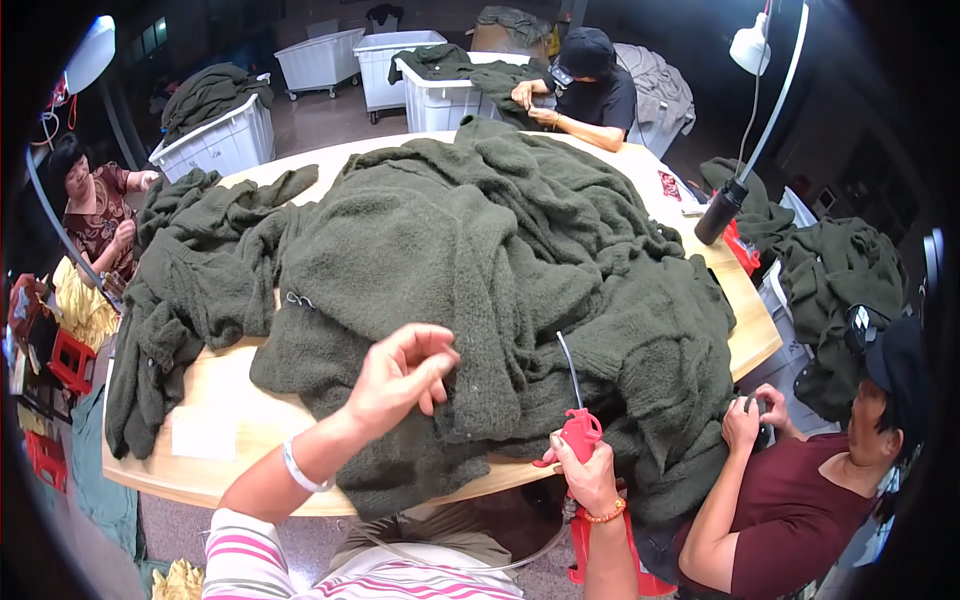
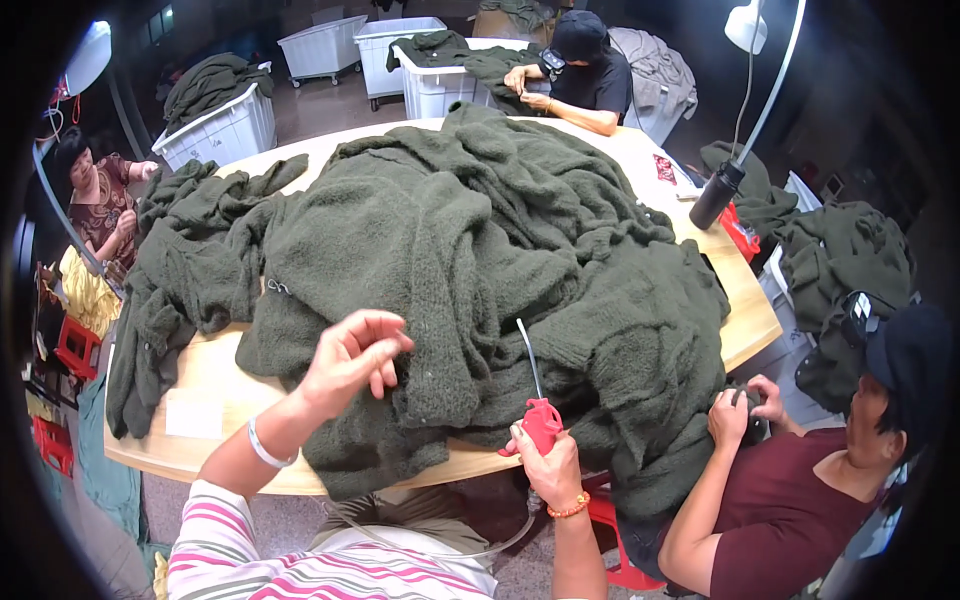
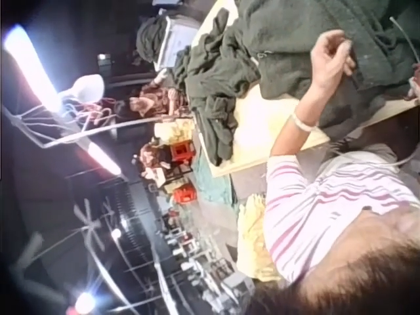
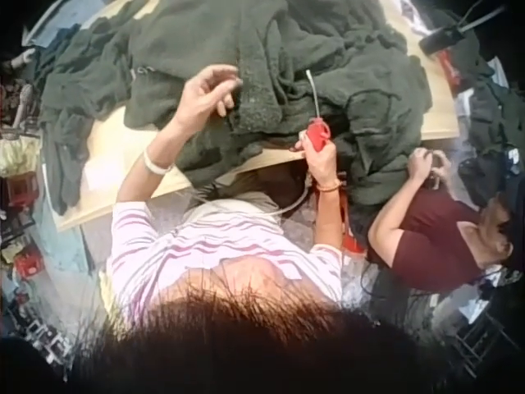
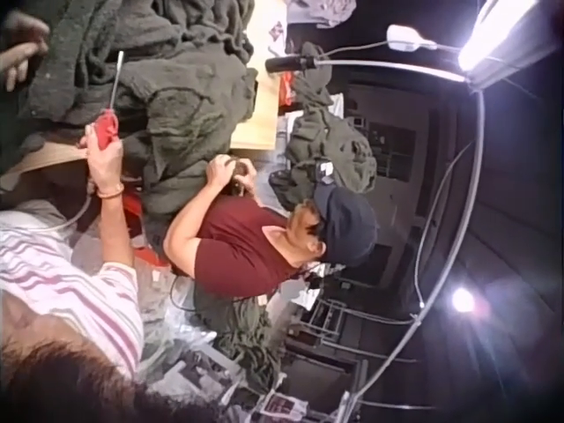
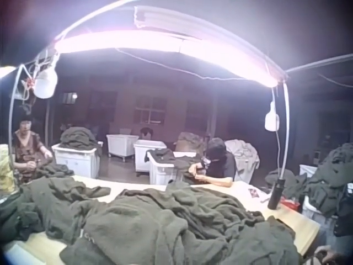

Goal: Trimming loose threads from green fleece garments using small clippers.

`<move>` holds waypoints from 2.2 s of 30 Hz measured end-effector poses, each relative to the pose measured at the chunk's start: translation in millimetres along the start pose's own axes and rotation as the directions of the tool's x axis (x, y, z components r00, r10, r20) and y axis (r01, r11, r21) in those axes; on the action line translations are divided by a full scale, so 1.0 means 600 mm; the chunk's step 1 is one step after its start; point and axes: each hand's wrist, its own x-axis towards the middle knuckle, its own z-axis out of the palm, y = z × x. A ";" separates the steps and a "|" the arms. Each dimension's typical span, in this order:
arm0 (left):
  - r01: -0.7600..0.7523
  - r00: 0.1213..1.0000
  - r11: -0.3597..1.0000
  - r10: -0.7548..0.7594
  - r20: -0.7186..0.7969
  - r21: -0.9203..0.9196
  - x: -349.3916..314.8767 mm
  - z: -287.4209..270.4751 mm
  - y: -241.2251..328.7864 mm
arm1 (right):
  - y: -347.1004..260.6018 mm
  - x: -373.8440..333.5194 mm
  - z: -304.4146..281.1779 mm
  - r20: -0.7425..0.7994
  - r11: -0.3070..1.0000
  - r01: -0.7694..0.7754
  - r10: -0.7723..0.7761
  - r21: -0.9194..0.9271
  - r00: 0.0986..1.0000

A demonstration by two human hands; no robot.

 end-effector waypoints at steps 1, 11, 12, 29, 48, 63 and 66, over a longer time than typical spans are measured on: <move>0.120 0.992 0.986 -0.116 0.044 -0.113 -0.015 0.001 -0.006 | 0.003 -0.006 0.002 0.011 0.998 0.059 -0.058 -0.019 0.998; 0.275 0.961 0.823 -0.242 0.131 -0.497 -0.038 0.036 -0.041 | -0.031 -0.108 0.021 0.049 0.961 0.175 -0.168 -0.214 0.985; 0.239 0.970 0.836 -0.226 0.087 -0.494 -0.047 0.042 -0.044 | -0.030 -0.115 0.020 0.039 0.962 0.172 -0.168 -0.210 0.985; 0.278 0.945 0.712 -0.322 0.053 -0.645 0.001 0.075 -0.057 | -0.011 -0.155 0.026 0.058 0.883 0.166 -0.156 -0.438 0.986; 0.217 0.976 0.792 -0.196 0.100 -0.571 0.018 0.038 -0.160 | -0.039 -0.121 0.042 0.118 0.748 0.202 -0.164 -0.632 0.979; 0.222 0.967 0.805 -0.254 0.018 -0.550 0.017 0.031 -0.168 | -0.048 -0.135 0.038 0.214 0.640 0.239 -0.117 -0.731 0.970; 0.248 0.957 0.755 -0.288 0.033 -0.607 0.012 0.038 -0.143 | -0.048 -0.130 0.037 0.167 0.661 0.224 -0.149 -0.716 0.975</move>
